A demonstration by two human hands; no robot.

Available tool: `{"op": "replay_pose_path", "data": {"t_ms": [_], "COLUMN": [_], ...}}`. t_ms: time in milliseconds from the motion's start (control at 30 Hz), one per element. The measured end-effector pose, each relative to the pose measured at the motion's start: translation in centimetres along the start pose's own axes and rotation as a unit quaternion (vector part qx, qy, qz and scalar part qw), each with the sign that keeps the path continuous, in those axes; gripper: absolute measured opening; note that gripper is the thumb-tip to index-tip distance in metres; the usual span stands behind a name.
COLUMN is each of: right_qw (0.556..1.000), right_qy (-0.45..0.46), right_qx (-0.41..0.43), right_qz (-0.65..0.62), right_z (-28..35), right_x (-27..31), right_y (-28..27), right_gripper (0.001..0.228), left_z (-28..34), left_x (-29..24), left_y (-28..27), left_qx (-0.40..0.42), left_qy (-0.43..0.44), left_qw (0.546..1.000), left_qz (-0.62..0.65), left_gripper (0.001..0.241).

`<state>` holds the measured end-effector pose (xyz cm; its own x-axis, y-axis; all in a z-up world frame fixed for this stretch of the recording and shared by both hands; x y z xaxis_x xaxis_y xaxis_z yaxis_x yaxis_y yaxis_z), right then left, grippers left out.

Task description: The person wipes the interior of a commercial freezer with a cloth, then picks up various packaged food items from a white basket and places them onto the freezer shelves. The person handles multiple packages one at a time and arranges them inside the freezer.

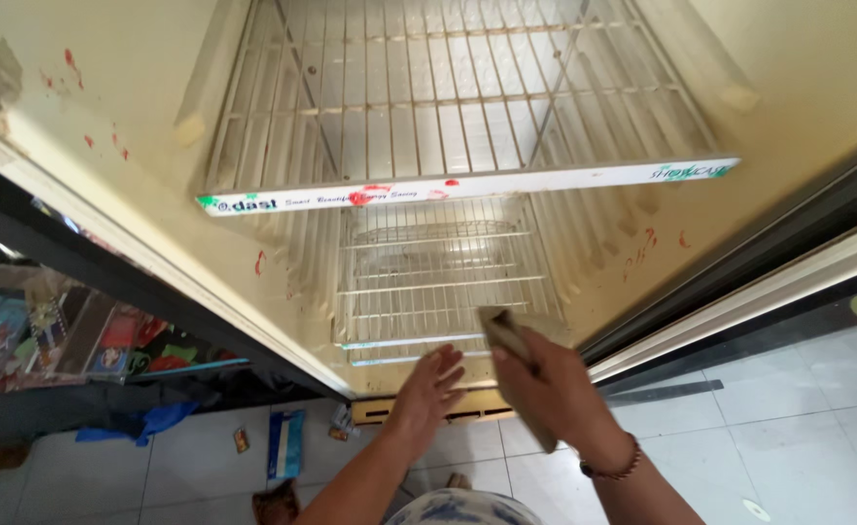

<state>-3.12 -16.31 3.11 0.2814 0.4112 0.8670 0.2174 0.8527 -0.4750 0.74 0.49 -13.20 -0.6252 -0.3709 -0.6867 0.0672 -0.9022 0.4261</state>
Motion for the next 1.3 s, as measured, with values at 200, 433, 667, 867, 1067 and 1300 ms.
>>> {"op": "replay_pose_path", "data": {"t_ms": [200,433,667,867,1067,1300], "right_qw": [0.984,0.983,0.981,0.979,0.914,0.9], "right_qy": [-0.104,-0.18,-0.187,-0.135,-0.328,-0.254], "right_qx": [0.136,-0.02,0.056,0.086,0.227,0.282], "right_qz": [-0.057,-0.032,-0.011,0.125,0.077,0.215], "right_z": [1.8,0.3,2.7,2.9,11.2,11.1], "right_x": [2.4,2.7,2.7,2.0,3.1,1.0], "right_y": [4.7,1.3,1.1,3.7,11.0,15.4], "right_gripper": [0.029,0.039,0.035,0.038,0.043,0.048], "left_z": [2.6,5.6,1.6,-1.5,2.2,8.3], "left_x": [1.5,0.4,8.0,13.0,13.1,9.8], "left_y": [2.5,4.1,-1.8,-5.6,-4.4,-9.1], "left_qx": [0.146,0.194,-0.1,-0.136,0.058,-0.006], "left_qy": [-0.109,-0.162,-0.066,0.054,-0.009,0.348], "left_qw": [0.941,0.92,0.988,0.988,0.951,0.935], "left_qz": [0.285,0.298,-0.099,-0.053,0.303,0.065], "left_gripper": [0.069,0.079,0.059,0.047,0.06,0.062]}}
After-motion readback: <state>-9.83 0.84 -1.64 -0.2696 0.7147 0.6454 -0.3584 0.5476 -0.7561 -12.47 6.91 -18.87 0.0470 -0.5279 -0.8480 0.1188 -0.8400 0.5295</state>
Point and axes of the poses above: each hand's wrist, its own z-axis away from the middle knuckle, its own y-axis out of the palm, x = y × z, the point moved 7 cm from there along -z, towards the middle knuckle, and after that the axes turned 13 degrees about -x, right-handed, at the moved point
